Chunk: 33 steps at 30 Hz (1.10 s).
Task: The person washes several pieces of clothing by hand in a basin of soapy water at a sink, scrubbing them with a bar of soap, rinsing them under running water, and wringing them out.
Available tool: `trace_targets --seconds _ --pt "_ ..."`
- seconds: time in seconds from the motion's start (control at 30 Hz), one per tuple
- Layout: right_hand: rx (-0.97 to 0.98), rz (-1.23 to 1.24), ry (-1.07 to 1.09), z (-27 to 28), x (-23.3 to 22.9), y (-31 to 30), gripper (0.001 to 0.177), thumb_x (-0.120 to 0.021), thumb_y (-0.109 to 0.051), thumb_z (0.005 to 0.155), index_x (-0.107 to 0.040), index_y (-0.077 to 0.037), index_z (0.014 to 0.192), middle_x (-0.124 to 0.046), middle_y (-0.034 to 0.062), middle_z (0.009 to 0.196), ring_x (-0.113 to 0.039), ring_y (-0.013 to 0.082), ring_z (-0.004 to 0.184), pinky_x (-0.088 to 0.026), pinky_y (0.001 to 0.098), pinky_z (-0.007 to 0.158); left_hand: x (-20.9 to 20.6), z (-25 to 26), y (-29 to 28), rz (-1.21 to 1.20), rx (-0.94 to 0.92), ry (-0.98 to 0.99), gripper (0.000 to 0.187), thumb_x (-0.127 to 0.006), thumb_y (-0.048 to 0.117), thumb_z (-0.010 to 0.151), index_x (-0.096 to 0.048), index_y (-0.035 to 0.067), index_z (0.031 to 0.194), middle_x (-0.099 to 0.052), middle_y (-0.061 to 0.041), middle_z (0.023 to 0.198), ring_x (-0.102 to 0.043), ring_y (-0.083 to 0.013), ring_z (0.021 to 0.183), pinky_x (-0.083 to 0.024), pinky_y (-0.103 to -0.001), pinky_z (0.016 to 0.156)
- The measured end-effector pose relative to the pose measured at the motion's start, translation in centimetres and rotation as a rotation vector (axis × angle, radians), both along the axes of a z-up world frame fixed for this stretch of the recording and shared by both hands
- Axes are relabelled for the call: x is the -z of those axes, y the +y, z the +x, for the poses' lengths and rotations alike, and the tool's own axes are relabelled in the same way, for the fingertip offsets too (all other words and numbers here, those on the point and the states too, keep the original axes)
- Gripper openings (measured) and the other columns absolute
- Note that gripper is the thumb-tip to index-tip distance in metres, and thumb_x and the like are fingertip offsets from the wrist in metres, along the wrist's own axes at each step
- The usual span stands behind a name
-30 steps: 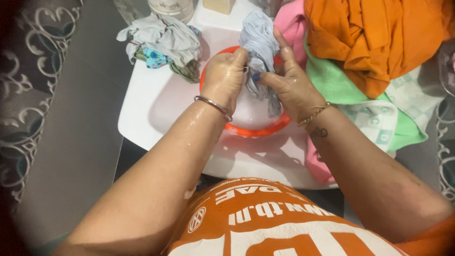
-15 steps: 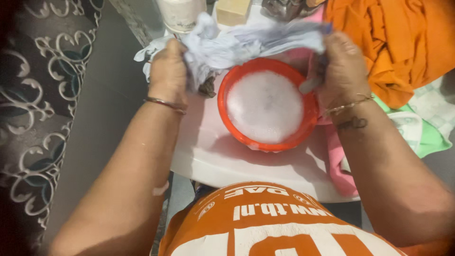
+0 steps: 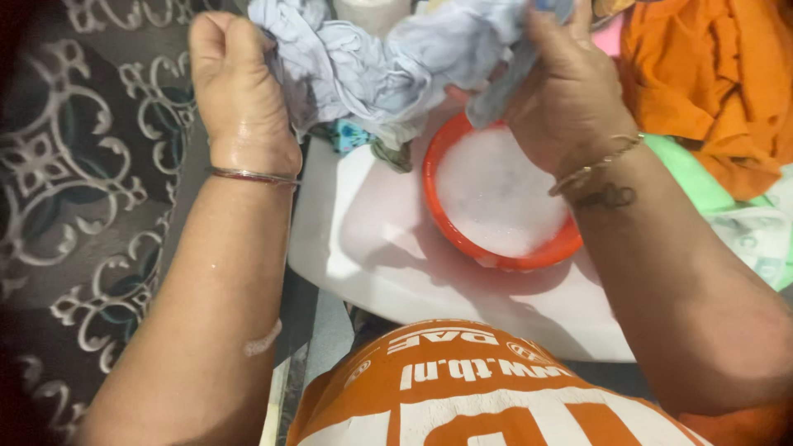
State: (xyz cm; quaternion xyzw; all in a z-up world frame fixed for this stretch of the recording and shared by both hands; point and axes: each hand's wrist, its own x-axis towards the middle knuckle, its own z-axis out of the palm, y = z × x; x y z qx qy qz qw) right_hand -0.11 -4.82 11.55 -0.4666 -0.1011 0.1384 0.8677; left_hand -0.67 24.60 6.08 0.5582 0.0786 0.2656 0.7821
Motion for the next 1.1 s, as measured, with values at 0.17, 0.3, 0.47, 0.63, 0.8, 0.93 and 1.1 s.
trace_targets --seconds 0.17,0.3,0.47,0.63,0.8,0.93,1.1 --pt "0.047 -0.576 -0.510 3.1 3.5 4.9 0.047 -0.061 -0.012 0.109 -0.038 -0.017 0.149 -0.061 0.0089 0.130 -0.063 0.0265 0.116 -0.056 0.0517 0.108 -1.1 -0.4 0.7 0.702 -0.065 -0.066 0.032 -0.069 0.014 0.090 -0.052 0.011 0.116 -0.067 0.001 0.104 -0.068 -0.0123 0.102 -0.055 -0.027 0.095" --pt "-0.096 -1.222 -1.039 4.4 9.1 9.0 0.073 -0.066 -0.015 0.104 -0.026 -0.016 0.165 -0.039 0.0246 0.163 -0.030 0.0431 0.155 -0.033 0.0518 0.126 0.4 1.0 -1.8 1.639 0.298 0.532 0.098 -0.079 0.054 0.073 -0.034 0.004 0.145 -0.021 -0.025 0.166 -0.015 -0.0400 0.150 -0.009 -0.065 0.110" --pt "-0.220 -1.687 -1.040 4.0 11.7 10.3 0.083 -0.058 -0.028 0.094 -0.017 -0.006 0.162 -0.021 0.0176 0.168 -0.013 0.0445 0.154 -0.020 0.0534 0.120 0.6 1.7 -3.7 1.766 0.603 0.802 0.134 -0.070 0.071 0.074 0.004 0.000 0.160 0.013 -0.026 0.167 0.018 -0.0425 0.153 0.003 -0.060 0.121" --pt "-0.289 -1.651 -1.050 5.5 11.2 10.4 0.084 -0.056 -0.035 0.097 -0.015 -0.004 0.163 -0.020 0.0180 0.168 -0.012 0.0426 0.156 -0.016 0.0497 0.125 -1.5 3.5 -4.5 1.829 0.806 1.012 0.138 -0.064 0.081 0.072 0.008 0.005 0.161 0.015 -0.023 0.169 0.021 -0.0408 0.155 0.001 -0.061 0.122" --pt "-0.388 -1.734 -0.843 5.3 10.5 10.8 0.091 -0.057 -0.050 0.092 -0.012 -0.008 0.159 -0.015 0.0113 0.168 -0.005 0.0337 0.156 -0.011 0.0463 0.125 -0.6 4.3 -5.2 1.922 0.755 1.079 0.120 -0.058 0.069 0.084 0.007 0.006 0.163 0.011 -0.022 0.170 0.018 -0.0397 0.155 -0.001 -0.062 0.122" --pt "-0.342 -1.689 -0.939 4.9 11.0 10.5 0.090 -0.056 -0.044 0.095 -0.009 -0.005 0.161 -0.013 0.0139 0.168 -0.002 0.0357 0.154 -0.010 0.0488 0.122 -0.4 3.9 -5.4 1.931 0.730 1.098 0.112 -0.055 0.064 0.089 0.007 0.007 0.163 0.011 -0.020 0.170 0.016 -0.0388 0.155 -0.005 -0.067 0.121" --pt "-0.309 -1.601 -0.992 4.8 10.8 9.1 0.090 -0.062 -0.036 0.096 -0.010 -0.004 0.162 -0.013 0.0163 0.170 -0.001 0.0405 0.157 -0.012 0.0478 0.126 -0.4 3.3 -5.9 1.982 0.673 1.122 0.104 -0.046 0.069 0.093 0.002 0.010 0.163 0.012 -0.020 0.169 0.015 -0.0428 0.155 -0.007 -0.073 0.117"
